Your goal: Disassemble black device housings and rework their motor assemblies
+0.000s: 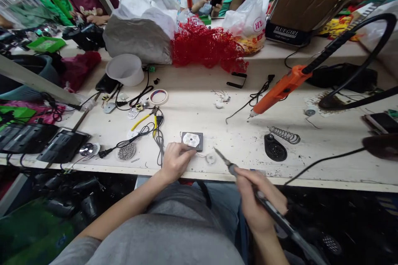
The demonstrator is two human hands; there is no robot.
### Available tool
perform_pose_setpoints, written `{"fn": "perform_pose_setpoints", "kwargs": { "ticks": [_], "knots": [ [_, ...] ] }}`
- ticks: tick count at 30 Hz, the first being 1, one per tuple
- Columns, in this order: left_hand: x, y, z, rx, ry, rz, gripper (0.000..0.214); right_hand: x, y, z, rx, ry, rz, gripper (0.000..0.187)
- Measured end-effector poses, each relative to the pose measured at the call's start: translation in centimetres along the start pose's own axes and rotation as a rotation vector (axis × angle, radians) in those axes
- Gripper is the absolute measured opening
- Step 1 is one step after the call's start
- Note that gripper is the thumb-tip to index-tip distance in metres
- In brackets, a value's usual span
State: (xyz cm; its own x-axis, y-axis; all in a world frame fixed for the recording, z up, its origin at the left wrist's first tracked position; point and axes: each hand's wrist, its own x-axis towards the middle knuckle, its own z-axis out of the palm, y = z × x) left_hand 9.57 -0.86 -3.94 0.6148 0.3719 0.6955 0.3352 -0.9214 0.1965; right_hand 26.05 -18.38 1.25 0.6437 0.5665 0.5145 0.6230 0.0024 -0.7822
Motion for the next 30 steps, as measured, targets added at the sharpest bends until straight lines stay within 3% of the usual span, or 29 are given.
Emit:
{"fn": "perform_pose_setpoints", "kwargs": {
  "ticks": [4,13,20,30],
  "knots": [
    [-0.9,0.0,-1.0,-0.044,0.033,-0.039,0.017,-0.2,-0.7,2.3,0.063,-0.186,-0.003,0.014],
    [-2.0,-0.3,-1.1,-0.103,-0.036,-0.142,0.014,-0.6,-1.5,4.9,0.061,-0.32,-0.068,0.014],
    [-1.9,-0.4,-1.3,-0.145,-0.036,-0.122,0.016,-0.4,-2.2,6.4,0.075,-0.277,-0.159,0.014],
    [-2.1,-0.4,-1.4,-0.13,-0.05,-0.089,0.019,-0.2,-2.6,6.4,0.029,-0.328,-0.246,0.016]
  ]
}}
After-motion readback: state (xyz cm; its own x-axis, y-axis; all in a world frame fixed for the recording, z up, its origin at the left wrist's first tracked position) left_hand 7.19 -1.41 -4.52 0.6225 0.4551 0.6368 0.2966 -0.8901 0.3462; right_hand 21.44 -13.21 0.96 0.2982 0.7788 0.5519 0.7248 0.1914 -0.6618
